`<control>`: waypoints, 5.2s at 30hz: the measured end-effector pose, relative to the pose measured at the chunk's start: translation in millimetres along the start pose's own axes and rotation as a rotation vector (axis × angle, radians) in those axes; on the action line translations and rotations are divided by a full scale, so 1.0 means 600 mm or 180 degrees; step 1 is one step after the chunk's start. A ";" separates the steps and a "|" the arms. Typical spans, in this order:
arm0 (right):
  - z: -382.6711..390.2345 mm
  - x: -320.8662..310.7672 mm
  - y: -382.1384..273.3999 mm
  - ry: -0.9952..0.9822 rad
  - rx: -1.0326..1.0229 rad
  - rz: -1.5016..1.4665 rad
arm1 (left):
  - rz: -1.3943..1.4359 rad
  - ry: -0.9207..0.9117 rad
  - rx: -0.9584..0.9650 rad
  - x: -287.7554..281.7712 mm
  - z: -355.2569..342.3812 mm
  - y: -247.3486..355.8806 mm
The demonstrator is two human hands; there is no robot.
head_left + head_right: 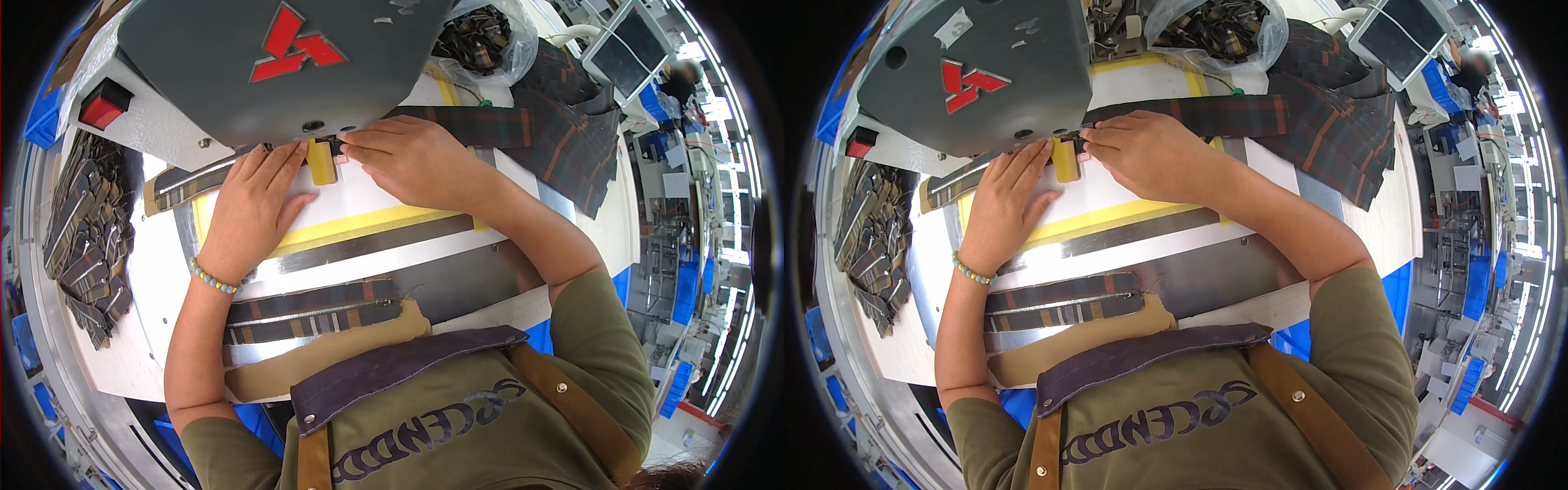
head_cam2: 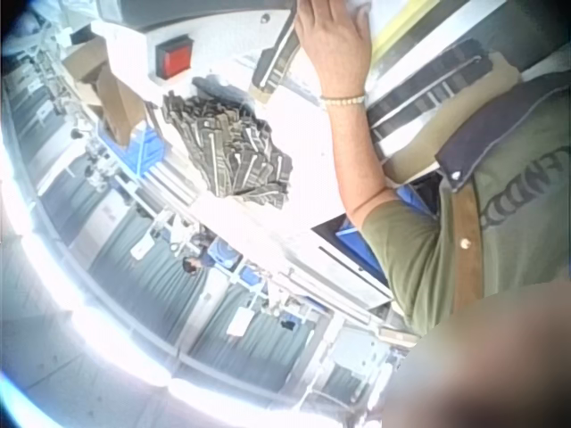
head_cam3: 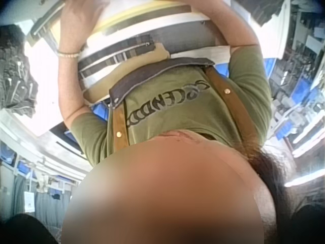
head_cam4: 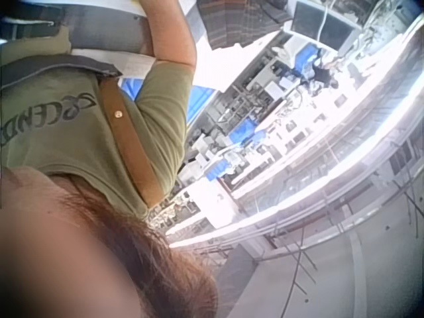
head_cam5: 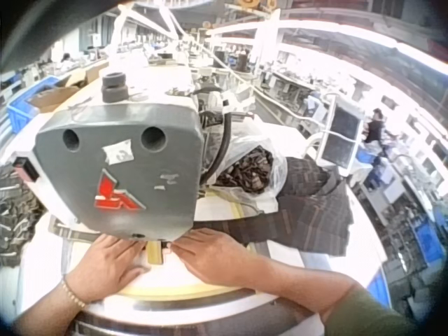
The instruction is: Sewing a zipper onto a piece of fabric using an industrial sewing machine.
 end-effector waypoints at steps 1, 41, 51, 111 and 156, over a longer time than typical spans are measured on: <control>0.000 -0.001 0.001 -0.0001 0.0003 0.0004 | 0.0036 -0.0021 -0.0025 0.000 -0.001 0.000; 0.008 -0.006 -0.009 -0.0455 0.0093 -0.0092 | 0.0082 0.0069 0.0107 -0.005 0.000 0.003; 0.008 -0.005 -0.006 -0.0406 0.0041 -0.0041 | 0.0076 0.0096 0.0098 -0.005 -0.002 0.003; 0.132 -0.080 0.057 -0.0911 0.1128 0.0753 | -0.0941 0.0869 0.1751 -0.037 0.068 0.187; -0.029 -0.104 -0.155 -0.1861 0.0609 -0.6140 | 0.5599 0.1846 0.0859 -0.305 0.061 0.064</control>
Point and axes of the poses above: each hand's wrist, its own z-axis away from the middle knuckle, its own x-axis out of the palm, y = z × x, the point moved 3 cm from there along -z, towards the middle knuckle, and after that the axes turned 8 degrees about z, right-handed, at the moved point
